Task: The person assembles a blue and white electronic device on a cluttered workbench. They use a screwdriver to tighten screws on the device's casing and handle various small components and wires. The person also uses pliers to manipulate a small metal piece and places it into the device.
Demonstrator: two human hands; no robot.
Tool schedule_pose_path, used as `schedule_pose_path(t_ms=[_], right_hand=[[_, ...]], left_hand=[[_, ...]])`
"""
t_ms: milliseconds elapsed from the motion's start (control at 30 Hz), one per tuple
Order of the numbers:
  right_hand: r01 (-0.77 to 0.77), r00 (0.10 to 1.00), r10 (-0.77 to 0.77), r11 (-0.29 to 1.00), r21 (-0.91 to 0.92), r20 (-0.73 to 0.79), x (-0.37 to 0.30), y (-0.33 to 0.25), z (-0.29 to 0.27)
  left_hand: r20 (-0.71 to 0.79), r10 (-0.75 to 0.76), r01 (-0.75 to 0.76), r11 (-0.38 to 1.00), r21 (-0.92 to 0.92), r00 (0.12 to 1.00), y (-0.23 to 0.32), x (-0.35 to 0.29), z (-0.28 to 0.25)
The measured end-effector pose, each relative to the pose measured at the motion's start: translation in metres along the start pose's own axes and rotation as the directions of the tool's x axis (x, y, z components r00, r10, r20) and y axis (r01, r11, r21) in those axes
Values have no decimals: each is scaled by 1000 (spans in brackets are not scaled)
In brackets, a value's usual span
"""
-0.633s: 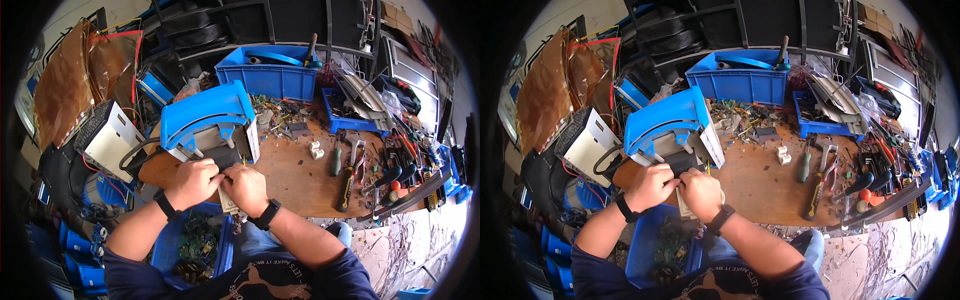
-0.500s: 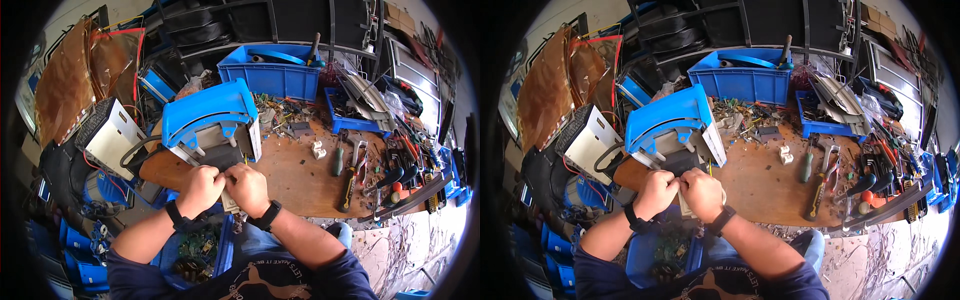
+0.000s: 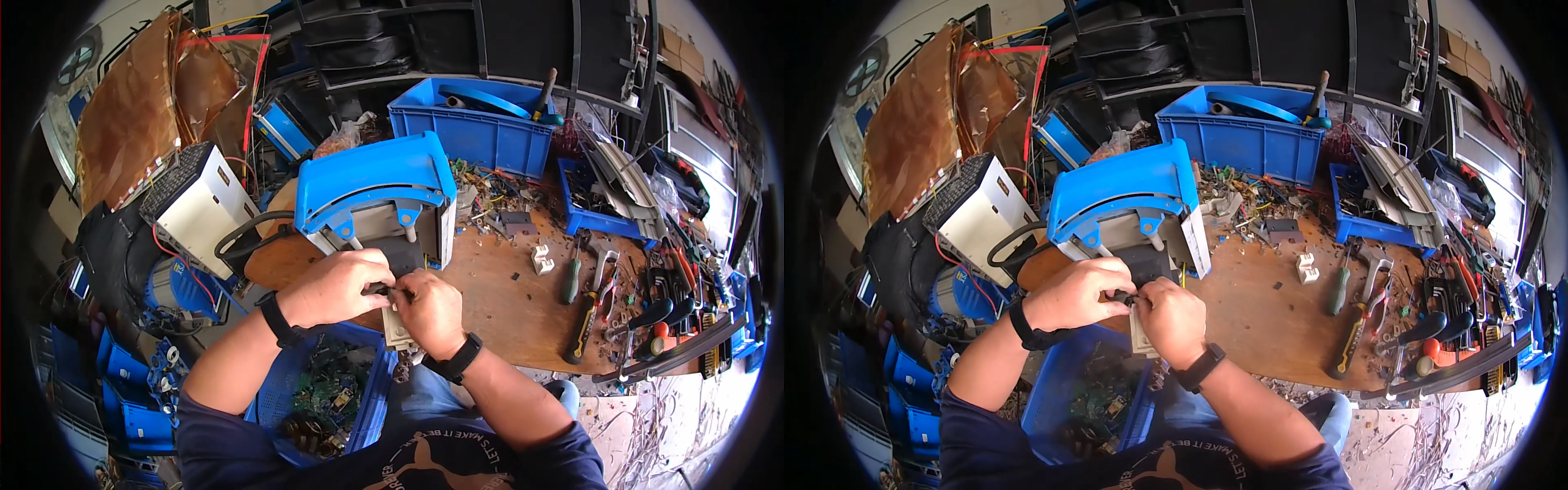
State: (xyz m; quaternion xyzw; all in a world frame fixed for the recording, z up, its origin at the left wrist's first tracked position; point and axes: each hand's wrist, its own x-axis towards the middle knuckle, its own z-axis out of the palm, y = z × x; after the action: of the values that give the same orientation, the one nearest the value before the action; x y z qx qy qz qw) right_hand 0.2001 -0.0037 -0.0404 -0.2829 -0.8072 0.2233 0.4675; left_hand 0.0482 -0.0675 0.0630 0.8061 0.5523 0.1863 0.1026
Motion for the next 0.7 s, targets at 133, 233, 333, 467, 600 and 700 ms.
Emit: schedule_pose_path(t_ms=[133, 233, 333, 467, 600, 700], right_hand=[[2, 1000, -2, 1000, 15, 14, 0, 0, 1], [3, 1000, -3, 1000, 23, 5, -1, 2, 3], [-41, 999, 41, 999, 26, -10, -4, 4, 6], [-147, 989, 145, 987, 68, 32, -4, 1, 3], [-126, 992, 126, 991, 47, -6, -1, 0, 4], [-69, 998, 69, 997, 25, -12, -2, -1, 9]], left_hand=[[-13, 103, -102, 994, 49, 995, -7, 1, 2], [-33, 80, -77, 994, 78, 996, -6, 5, 5], [-118, 24, -12, 995, 100, 993, -1, 11, 15], [-349, -84, 152, 973, 173, 933, -10, 14, 38], [-276, -335, 322, 942, -93, 901, -14, 20, 42], [-247, -418, 400, 908, -122, 874, -9, 17, 39]])
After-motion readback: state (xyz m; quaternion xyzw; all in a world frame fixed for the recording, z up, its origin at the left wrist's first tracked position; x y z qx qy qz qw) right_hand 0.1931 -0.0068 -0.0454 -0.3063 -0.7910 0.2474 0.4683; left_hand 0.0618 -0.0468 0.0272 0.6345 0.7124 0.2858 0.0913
